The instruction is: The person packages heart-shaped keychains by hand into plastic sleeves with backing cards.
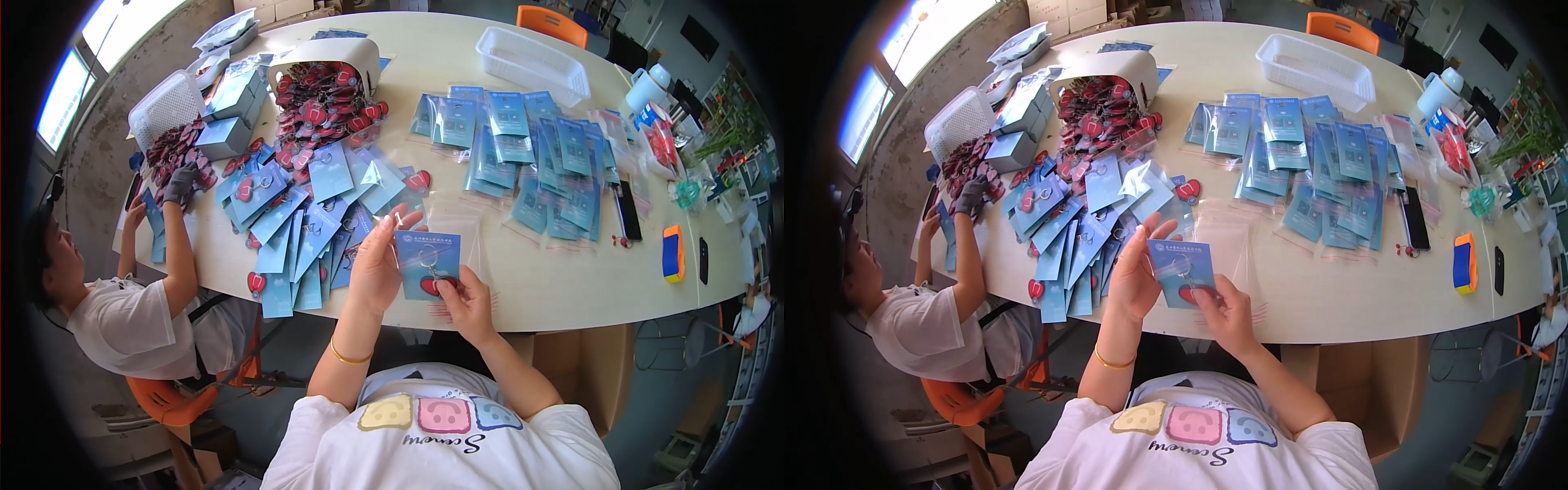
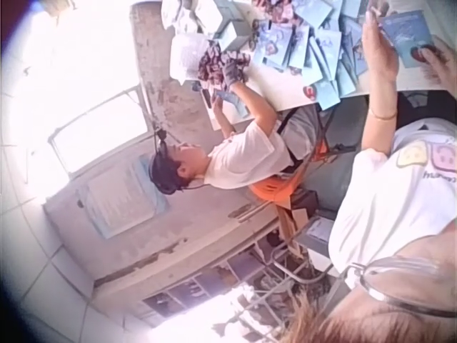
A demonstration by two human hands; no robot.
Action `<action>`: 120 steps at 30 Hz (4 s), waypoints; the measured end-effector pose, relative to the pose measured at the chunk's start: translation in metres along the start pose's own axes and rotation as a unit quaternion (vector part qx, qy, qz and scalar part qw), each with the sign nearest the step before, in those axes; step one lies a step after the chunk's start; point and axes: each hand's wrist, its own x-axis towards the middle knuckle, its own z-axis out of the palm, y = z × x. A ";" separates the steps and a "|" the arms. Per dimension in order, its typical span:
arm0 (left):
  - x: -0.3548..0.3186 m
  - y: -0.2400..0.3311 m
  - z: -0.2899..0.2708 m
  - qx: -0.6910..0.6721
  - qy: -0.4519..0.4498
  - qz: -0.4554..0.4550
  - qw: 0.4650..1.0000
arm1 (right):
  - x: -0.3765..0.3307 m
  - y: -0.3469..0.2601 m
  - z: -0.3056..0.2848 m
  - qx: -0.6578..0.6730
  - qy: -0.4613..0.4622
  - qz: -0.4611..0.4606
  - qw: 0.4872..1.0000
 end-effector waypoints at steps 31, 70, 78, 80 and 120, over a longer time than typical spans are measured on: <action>-0.005 0.002 -0.005 0.212 -0.082 0.016 0.974 | 0.029 -0.023 -0.026 0.100 -0.160 0.129 0.974; 0.026 0.077 -0.098 0.827 0.194 0.322 0.419 | 0.182 -0.020 -0.211 -0.595 0.306 -0.118 0.734; 0.111 0.085 -0.051 0.863 0.303 0.061 0.399 | 0.152 -0.007 -0.064 -0.503 0.030 -0.150 0.850; 0.119 0.086 -0.053 0.866 0.316 0.043 0.386 | 0.140 -0.012 -0.037 -0.478 -0.031 -0.195 0.856; 0.030 -0.005 0.010 0.472 -0.041 0.069 0.878 | 0.066 -0.034 -0.049 0.134 0.028 0.039 0.990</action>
